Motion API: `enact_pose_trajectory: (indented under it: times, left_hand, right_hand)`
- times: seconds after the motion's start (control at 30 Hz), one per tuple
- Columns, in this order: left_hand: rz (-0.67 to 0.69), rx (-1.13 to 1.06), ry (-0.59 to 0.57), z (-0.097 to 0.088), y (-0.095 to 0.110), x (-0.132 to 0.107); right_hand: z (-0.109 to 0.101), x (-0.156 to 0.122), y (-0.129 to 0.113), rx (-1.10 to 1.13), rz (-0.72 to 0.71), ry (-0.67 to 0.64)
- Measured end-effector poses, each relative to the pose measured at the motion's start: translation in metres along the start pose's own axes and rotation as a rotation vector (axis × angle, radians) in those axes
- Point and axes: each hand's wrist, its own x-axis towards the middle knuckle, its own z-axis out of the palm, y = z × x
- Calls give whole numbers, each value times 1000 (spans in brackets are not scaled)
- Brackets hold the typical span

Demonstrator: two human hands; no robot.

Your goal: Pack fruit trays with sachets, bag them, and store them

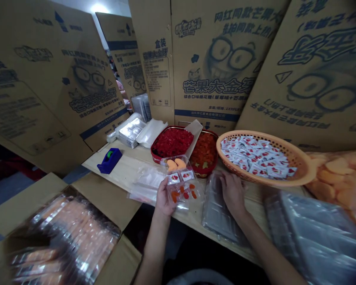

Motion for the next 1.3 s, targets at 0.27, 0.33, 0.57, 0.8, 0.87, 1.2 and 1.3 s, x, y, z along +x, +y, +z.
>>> enact_pose_trajectory:
  times: [0.27,0.33,0.57,0.8,0.87,1.2,1.3]
  left_hand:
    - [26,10,48,2,0,-4]
    - [35,-7,33,2,0,-6]
    - [-58,-25,-46,4,-11,-8]
    - [-163,36,-221,7,-48,-13]
    - [-117,51,-228,9,-55,-15]
    - [-85,111,-158,22,-57,-17]
    - [-120,133,-176,27,-56,-15]
  right_hand:
    - [-19,5,-8,230,31,118]
    - [-36,7,-14,391,11,141]
    - [-89,39,-64,794,-87,-253]
    - [-52,71,-121,98,-291,-375]
    - [-43,70,-126,-32,-310,-368]
    - [-64,48,-81,166,2,-236]
    - [-85,33,-58,765,396,-346]
